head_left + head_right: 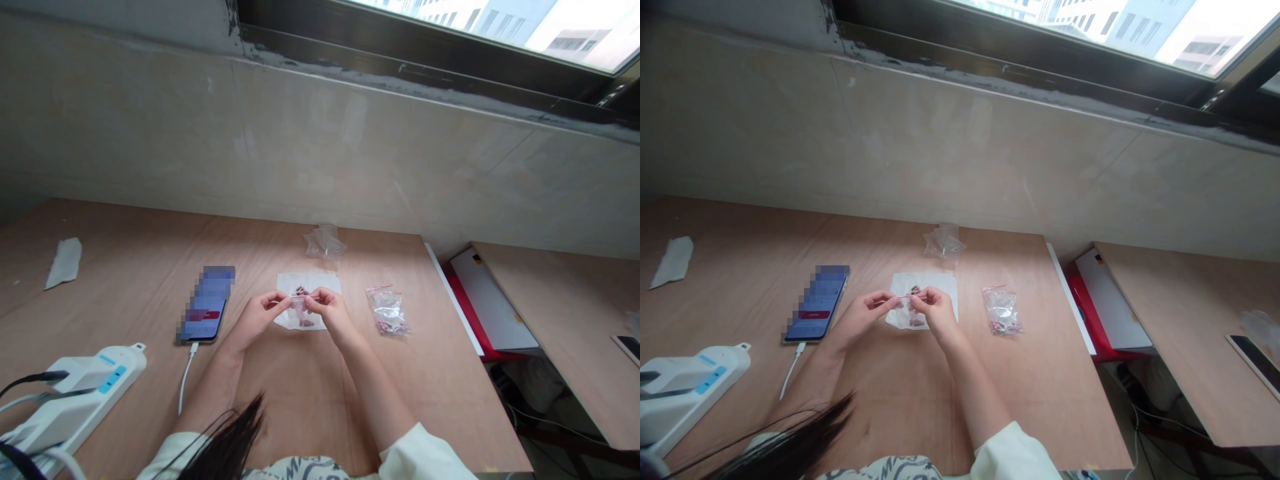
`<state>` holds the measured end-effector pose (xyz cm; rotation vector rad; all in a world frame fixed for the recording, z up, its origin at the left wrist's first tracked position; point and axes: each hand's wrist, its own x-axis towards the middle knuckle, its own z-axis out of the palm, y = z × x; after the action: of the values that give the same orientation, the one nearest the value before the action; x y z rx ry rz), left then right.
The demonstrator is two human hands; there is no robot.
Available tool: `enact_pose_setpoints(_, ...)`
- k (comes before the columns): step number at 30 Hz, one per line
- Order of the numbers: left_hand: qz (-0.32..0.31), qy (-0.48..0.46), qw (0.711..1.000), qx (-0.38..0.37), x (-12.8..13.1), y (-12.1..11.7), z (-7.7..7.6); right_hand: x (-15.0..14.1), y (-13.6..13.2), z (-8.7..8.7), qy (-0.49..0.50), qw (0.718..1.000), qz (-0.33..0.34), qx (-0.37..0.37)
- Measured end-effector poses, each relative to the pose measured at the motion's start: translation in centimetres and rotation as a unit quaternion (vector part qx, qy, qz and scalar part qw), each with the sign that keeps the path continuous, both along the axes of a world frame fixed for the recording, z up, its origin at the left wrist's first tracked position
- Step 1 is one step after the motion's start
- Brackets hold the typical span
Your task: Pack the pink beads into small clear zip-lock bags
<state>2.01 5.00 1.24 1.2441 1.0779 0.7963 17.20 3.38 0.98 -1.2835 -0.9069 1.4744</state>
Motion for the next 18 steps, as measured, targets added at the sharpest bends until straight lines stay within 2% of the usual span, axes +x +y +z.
enact_pose_setpoints(4,0.026,0.008,1.000,-0.010,-0.1,-0.2,-0.1,0.1,-0.4,-0.1,-0.010,1.000,0.008,0.010)
enact_pose_setpoints(11,-0.018,0.004,1.000,-0.011,-0.3,0.2,0.0,0.7,-0.2,0.3,0.000,1.000,-0.013,0.006)
enact_pose_setpoints(15,0.006,0.015,1.000,-0.002,-0.2,0.5,0.4,0.9,0.1,0.1,-0.008,1.000,-0.006,0.013)
enact_pose_setpoints(18,-0.002,0.024,1.000,-0.009,0.0,0.5,0.2,1.1,0.0,-0.5,0.001,1.000,-0.027,0.009)
